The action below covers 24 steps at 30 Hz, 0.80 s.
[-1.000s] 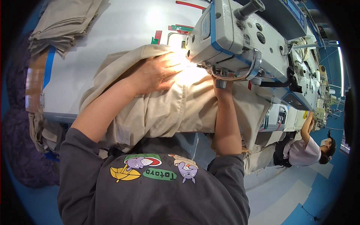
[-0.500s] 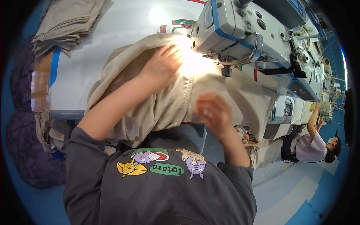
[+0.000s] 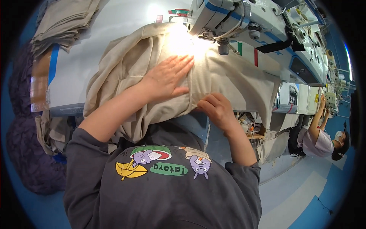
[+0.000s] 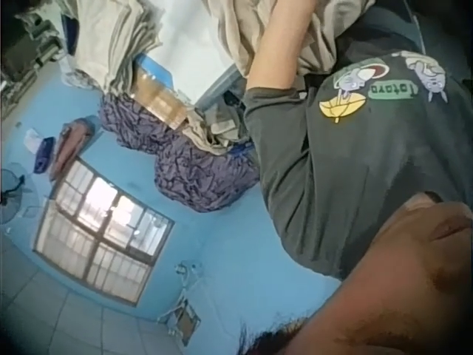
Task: Sewing pieces of fabric together using an industrial sewing machine.
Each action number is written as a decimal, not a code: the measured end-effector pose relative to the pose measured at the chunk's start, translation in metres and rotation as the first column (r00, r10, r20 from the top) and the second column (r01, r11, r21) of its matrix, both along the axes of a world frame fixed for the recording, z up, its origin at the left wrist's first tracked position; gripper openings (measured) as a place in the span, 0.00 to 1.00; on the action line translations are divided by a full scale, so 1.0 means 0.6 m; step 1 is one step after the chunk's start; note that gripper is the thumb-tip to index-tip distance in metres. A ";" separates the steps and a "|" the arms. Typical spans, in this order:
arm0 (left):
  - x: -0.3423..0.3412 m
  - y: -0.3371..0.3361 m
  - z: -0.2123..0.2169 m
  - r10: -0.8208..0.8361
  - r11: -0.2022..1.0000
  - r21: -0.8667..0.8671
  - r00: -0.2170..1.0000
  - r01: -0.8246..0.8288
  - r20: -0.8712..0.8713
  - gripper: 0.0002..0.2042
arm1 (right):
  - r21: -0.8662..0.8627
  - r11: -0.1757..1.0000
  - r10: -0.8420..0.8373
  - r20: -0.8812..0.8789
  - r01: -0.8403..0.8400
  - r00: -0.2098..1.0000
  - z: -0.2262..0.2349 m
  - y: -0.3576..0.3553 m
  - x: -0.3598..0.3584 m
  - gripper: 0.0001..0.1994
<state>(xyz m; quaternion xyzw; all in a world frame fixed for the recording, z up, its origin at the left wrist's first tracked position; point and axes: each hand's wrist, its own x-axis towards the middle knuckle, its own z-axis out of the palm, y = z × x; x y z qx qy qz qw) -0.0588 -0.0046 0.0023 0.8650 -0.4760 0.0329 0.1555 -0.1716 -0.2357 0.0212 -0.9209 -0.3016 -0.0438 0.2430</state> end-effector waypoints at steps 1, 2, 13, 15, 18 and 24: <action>-0.013 0.001 0.005 -0.070 0.998 -0.003 0.997 0.070 -0.041 0.35 | -0.028 0.999 -0.019 -0.040 0.018 0.999 0.002 0.007 0.002 0.18; -0.026 0.001 0.010 -0.129 0.992 -0.004 0.989 0.129 -0.076 0.37 | -0.074 0.997 0.032 -0.068 -0.037 0.997 0.000 0.014 0.005 0.18; -0.019 0.015 0.039 -0.066 0.911 -0.321 0.677 -0.259 -0.733 0.09 | 0.083 0.995 -0.075 0.210 0.058 0.975 -0.038 0.051 0.008 0.21; 0.034 -0.003 0.028 0.115 0.818 -0.384 0.775 -0.429 -0.621 0.09 | 0.078 0.994 -0.088 0.245 0.071 0.966 -0.036 0.053 0.014 0.18; 0.113 -0.033 0.001 0.292 0.706 -0.558 0.897 -0.437 -0.332 0.19 | 0.078 0.992 -0.112 0.237 0.096 0.965 -0.031 0.053 0.023 0.17; 0.197 -0.051 -0.037 0.493 0.733 -0.479 0.862 -0.484 -0.117 0.16 | 0.091 0.991 -0.113 0.195 0.097 0.974 -0.024 0.050 0.038 0.15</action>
